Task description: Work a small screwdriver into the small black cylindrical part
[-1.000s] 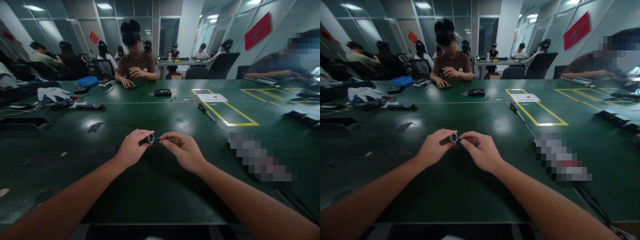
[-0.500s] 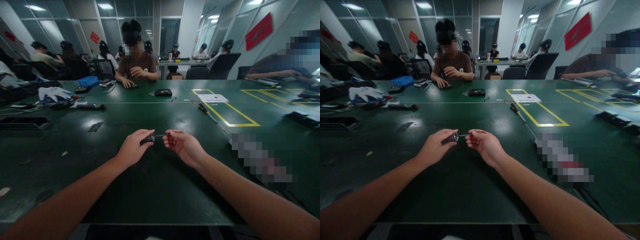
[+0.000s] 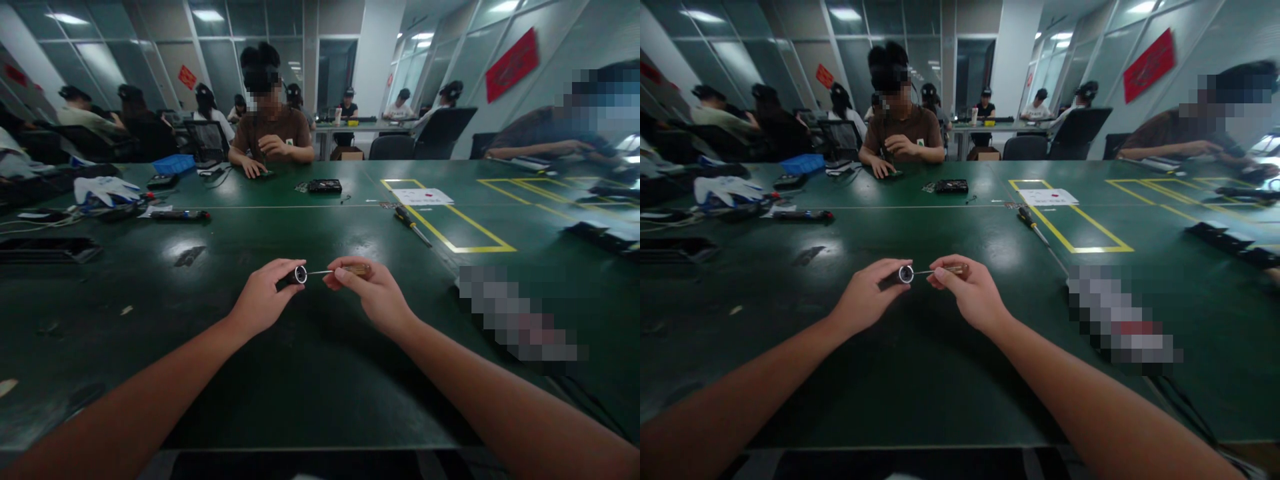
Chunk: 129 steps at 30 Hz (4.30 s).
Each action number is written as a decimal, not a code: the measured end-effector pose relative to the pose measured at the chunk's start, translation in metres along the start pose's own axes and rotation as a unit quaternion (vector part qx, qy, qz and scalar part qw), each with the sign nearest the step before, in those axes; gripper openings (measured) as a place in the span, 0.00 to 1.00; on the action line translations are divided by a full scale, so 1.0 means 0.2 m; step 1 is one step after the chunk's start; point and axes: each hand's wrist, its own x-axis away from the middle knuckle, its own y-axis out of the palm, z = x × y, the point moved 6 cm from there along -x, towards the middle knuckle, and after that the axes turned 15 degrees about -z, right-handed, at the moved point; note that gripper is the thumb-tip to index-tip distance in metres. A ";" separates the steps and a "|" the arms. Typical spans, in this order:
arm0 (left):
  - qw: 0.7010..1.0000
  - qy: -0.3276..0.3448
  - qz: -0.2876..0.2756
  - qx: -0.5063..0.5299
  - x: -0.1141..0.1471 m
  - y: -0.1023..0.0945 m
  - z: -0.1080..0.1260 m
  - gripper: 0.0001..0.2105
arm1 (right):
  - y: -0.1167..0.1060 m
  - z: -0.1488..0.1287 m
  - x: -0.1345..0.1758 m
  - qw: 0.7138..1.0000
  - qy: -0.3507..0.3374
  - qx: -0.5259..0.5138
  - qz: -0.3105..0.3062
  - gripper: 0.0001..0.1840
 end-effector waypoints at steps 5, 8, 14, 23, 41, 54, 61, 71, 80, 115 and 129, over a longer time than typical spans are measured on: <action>1.000 0.000 0.002 0.008 0.00 0.00 0.00 0.20 | 0.00 0.01 0.02 0.999 -0.019 0.044 0.004 0.10; 1.000 0.009 0.005 0.008 0.00 0.00 0.01 0.20 | 0.01 -0.02 0.04 0.995 -0.026 0.100 -0.003 0.10; 1.000 0.012 -0.003 -0.001 0.00 0.00 0.02 0.21 | 0.03 -0.02 0.03 0.988 0.000 0.155 -0.018 0.10; 1.000 0.015 -0.004 0.002 -0.01 0.00 0.01 0.20 | 0.00 0.09 -0.02 0.992 0.037 -0.121 0.022 0.11; 1.000 0.013 0.003 0.009 0.00 0.00 0.01 0.21 | 0.02 -0.04 0.05 0.994 -0.042 0.096 0.022 0.08; 0.999 0.042 -0.003 -0.015 0.00 0.01 0.01 0.20 | 0.11 -0.14 0.07 0.954 -0.069 0.291 -0.032 0.07; 1.000 0.013 0.008 0.024 0.00 -0.01 0.00 0.16 | 0.04 0.02 0.01 0.998 -0.003 -0.060 0.012 0.08; 0.997 -0.006 0.016 0.077 0.00 0.00 -0.06 0.16 | 0.04 0.12 -0.02 0.956 0.051 -0.288 0.030 0.07; 0.998 0.003 0.049 0.039 0.00 -0.03 -0.05 0.16 | -0.01 0.05 -0.02 0.977 -0.017 -0.209 0.038 0.06; 0.997 0.015 0.052 0.048 0.00 -0.02 -0.06 0.17 | 0.04 0.16 -0.03 0.945 0.077 -0.319 0.012 0.07; 0.999 0.023 0.048 0.001 0.00 -0.03 -0.01 0.16 | 0.03 0.05 0.00 0.992 0.020 -0.118 0.042 0.05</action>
